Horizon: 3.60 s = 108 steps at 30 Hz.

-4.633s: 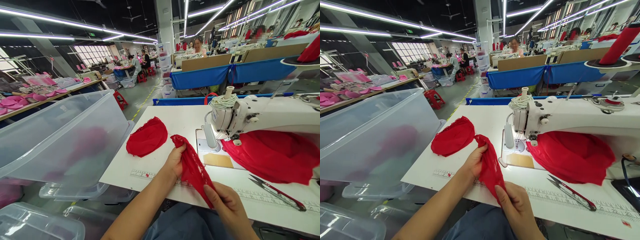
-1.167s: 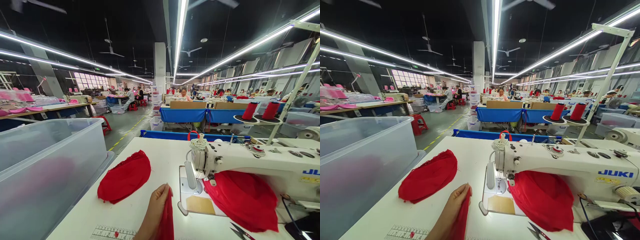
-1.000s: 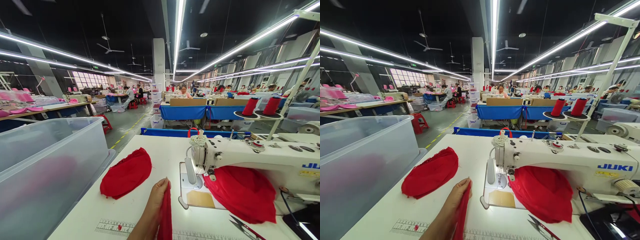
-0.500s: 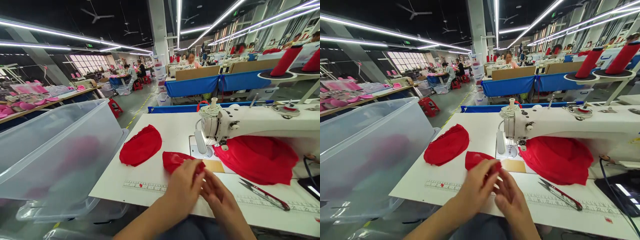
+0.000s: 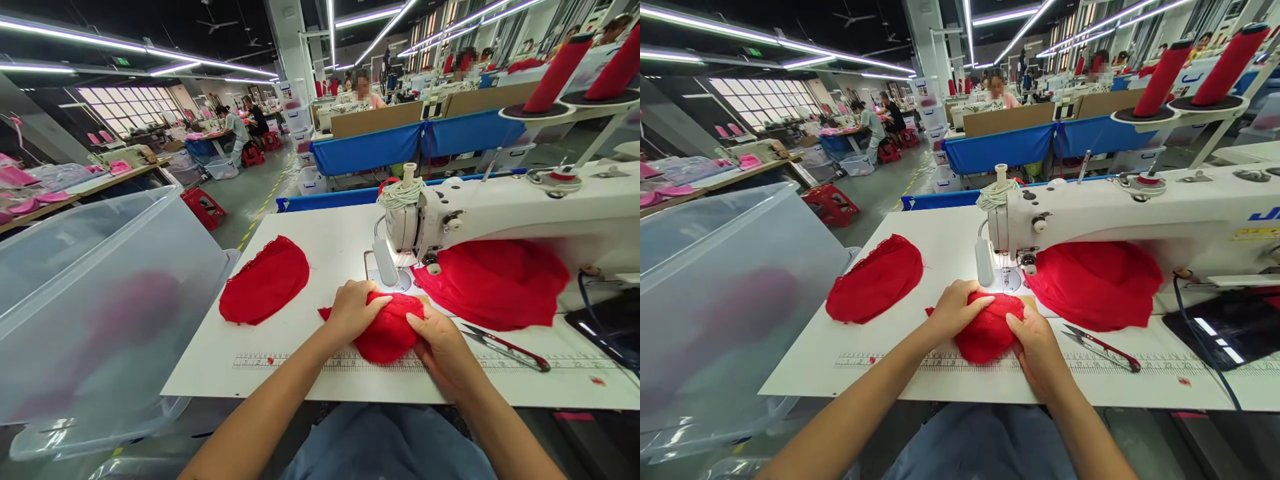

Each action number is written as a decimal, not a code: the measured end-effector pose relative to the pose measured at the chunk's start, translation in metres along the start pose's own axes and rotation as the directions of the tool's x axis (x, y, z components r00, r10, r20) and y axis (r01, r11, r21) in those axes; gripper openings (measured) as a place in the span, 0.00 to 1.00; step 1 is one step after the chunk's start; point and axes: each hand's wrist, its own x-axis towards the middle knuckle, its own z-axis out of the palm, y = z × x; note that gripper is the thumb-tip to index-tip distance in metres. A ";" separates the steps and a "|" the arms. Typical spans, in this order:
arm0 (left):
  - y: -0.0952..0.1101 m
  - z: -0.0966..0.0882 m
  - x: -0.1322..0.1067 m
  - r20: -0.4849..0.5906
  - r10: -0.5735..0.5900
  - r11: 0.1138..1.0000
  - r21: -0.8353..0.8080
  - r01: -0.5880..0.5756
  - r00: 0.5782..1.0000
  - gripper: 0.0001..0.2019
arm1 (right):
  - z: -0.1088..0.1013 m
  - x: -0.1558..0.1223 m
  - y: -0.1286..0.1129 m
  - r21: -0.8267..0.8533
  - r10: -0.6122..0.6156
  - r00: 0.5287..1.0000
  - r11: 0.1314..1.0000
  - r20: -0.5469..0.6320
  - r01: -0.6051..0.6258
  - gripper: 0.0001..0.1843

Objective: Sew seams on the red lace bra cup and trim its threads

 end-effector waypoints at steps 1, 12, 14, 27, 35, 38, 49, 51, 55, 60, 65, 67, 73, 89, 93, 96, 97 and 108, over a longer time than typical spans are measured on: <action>-0.002 0.002 0.001 -0.046 0.010 0.998 -0.064 -0.013 0.999 0.11 | -0.001 0.002 0.002 -0.026 -0.023 1.000 0.999 -0.014 0.023 0.22; -0.013 0.003 0.001 -0.027 0.009 0.916 -0.400 -0.019 1.000 0.10 | 0.001 0.005 0.001 -0.170 -0.113 0.988 0.981 -0.107 0.093 0.17; -0.013 0.003 0.001 -0.011 0.027 0.919 -0.393 -0.029 1.000 0.10 | -0.003 0.006 0.004 -0.195 -0.124 0.984 0.976 -0.127 0.098 0.16; -0.020 0.004 0.002 -0.003 0.023 0.927 -0.375 -0.022 1.000 0.08 | -0.010 0.007 0.007 -0.273 -0.095 0.988 0.960 -0.124 0.058 0.12; -0.021 0.004 0.001 0.006 -0.001 0.929 -0.369 0.003 1.000 0.08 | -0.005 0.005 0.003 -0.189 -0.126 0.982 0.977 -0.141 0.098 0.06; -0.021 0.004 0.001 0.004 0.000 0.931 -0.366 0.001 1.000 0.08 | 0.000 0.005 0.001 -0.149 -0.141 0.978 0.982 -0.155 0.118 0.10; -0.017 0.006 0.000 0.018 0.008 0.926 -0.376 -0.001 1.000 0.08 | -0.007 0.005 0.007 -0.235 -0.078 0.983 0.971 -0.168 0.037 0.16; -0.015 0.004 -0.001 0.033 0.045 0.921 -0.389 -0.029 0.998 0.09 | -0.003 0.004 0.004 -0.249 -0.081 0.990 0.967 -0.119 0.049 0.17; -0.021 -0.014 -0.003 0.113 0.109 0.955 -0.287 -0.073 0.988 0.12 | -0.004 0.003 -0.003 -0.154 -0.096 0.975 0.986 -0.202 0.066 0.20; -0.036 -0.030 -0.002 0.163 -0.068 0.997 -0.016 0.072 0.984 0.11 | -0.019 0.004 -0.012 0.184 -0.004 0.881 0.978 -0.472 0.103 0.12; -0.037 -0.023 0.001 0.120 -0.053 0.974 -0.211 0.078 0.991 0.08 | -0.014 0.002 -0.012 0.338 0.115 0.851 0.938 -0.512 0.077 0.11; -0.036 -0.020 0.001 0.141 -0.067 0.878 -0.462 0.126 0.988 0.10 | -0.008 0.001 -0.011 0.346 0.164 0.864 0.938 -0.475 0.012 0.13; -0.031 -0.016 0.001 0.363 -0.049 0.302 -0.882 0.361 0.930 0.22 | 0.005 0.003 -0.003 0.340 0.190 0.897 0.939 -0.398 -0.048 0.18; -0.030 -0.004 0.008 0.303 -0.224 0.006 -0.950 0.313 0.926 0.15 | 0.011 0.005 0.006 0.407 0.180 0.923 0.913 -0.340 -0.028 0.23; -0.031 0.000 0.009 0.286 -0.240 0.023 -0.954 0.300 0.928 0.18 | 0.010 0.005 0.006 0.433 0.190 0.924 0.901 -0.331 -0.030 0.22; -0.031 0.001 0.009 0.279 -0.232 0.036 -0.955 0.294 0.932 0.20 | 0.011 0.006 0.004 0.455 0.229 0.907 0.889 -0.353 -0.048 0.23; -0.031 0.002 0.009 0.276 -0.230 0.038 -0.956 0.292 0.933 0.21 | 0.012 0.007 0.003 0.459 0.242 0.902 0.887 -0.358 -0.056 0.22; -0.028 0.001 0.008 0.302 -0.150 0.024 -0.951 0.309 0.941 0.21 | 0.015 0.004 -0.013 0.565 0.402 0.795 0.820 -0.454 -0.092 0.17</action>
